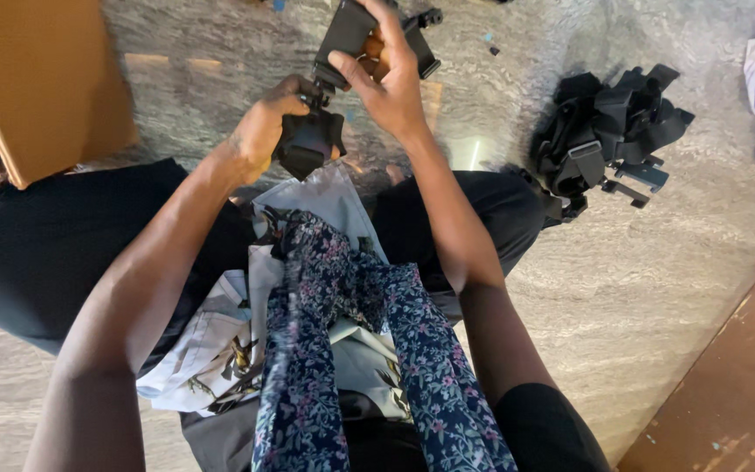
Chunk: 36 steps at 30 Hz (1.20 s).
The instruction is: The person sits on the floor and assembles black plastic mounts by hand. They pick up a base unit, insert a metal pin, and attach a strap or bracket, repeating the process with multiple units from a pile on the floor.
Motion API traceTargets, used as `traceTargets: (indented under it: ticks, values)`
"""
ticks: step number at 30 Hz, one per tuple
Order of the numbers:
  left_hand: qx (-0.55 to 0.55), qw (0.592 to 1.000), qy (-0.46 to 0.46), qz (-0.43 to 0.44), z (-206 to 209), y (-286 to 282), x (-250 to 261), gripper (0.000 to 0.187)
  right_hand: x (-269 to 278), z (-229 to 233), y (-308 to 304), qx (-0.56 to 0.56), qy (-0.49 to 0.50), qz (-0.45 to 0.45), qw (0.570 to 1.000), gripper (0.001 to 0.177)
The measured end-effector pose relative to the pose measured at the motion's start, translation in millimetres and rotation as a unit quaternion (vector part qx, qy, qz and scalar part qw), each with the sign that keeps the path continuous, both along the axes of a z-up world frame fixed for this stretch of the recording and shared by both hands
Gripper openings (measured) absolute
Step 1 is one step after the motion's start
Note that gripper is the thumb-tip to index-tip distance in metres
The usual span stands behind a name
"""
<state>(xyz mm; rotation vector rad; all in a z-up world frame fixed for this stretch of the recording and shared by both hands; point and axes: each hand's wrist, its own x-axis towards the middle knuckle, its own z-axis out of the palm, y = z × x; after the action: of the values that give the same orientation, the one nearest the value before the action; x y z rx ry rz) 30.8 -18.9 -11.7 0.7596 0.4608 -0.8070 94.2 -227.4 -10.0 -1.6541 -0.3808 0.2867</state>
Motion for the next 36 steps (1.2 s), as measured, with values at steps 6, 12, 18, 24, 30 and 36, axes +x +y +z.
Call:
traceTargets:
  ticks: [6, 12, 18, 24, 30, 36]
  values:
    - [0.018, 0.999, -0.038, -0.027, 0.0, 2.8, -1.1, 0.030, -0.8, -9.0, -4.1, 0.019, 0.051, -0.016, 0.998, 0.057]
    - [0.009, 0.998, -0.065, -0.010, -1.5, -0.5, -3.7, 0.032, -5.8, -15.4, -1.0, -0.048, -0.058, 0.010, 0.997, 0.055]
    - [0.030, 0.996, -0.084, -0.015, 5.2, 0.9, -4.0, 0.044, -9.0, -8.8, 8.4, -0.112, -0.191, -0.015, 0.975, 0.055]
    - [0.127, 0.964, -0.233, -0.007, 1.7, -0.2, -2.9, 0.057, -9.7, -1.0, 16.2, -0.180, -0.253, -0.039, 0.950, 0.049]
    - [0.054, 0.990, -0.132, -0.016, 6.1, 2.4, -4.1, 0.047, -11.2, 6.9, 15.3, -0.210, -0.310, -0.020, 0.927, 0.044]
    - [0.083, 0.980, -0.170, -0.061, 12.8, 5.0, -2.7, 0.038, -6.5, 5.9, 11.4, -0.248, -0.273, 0.015, 0.929, 0.031]
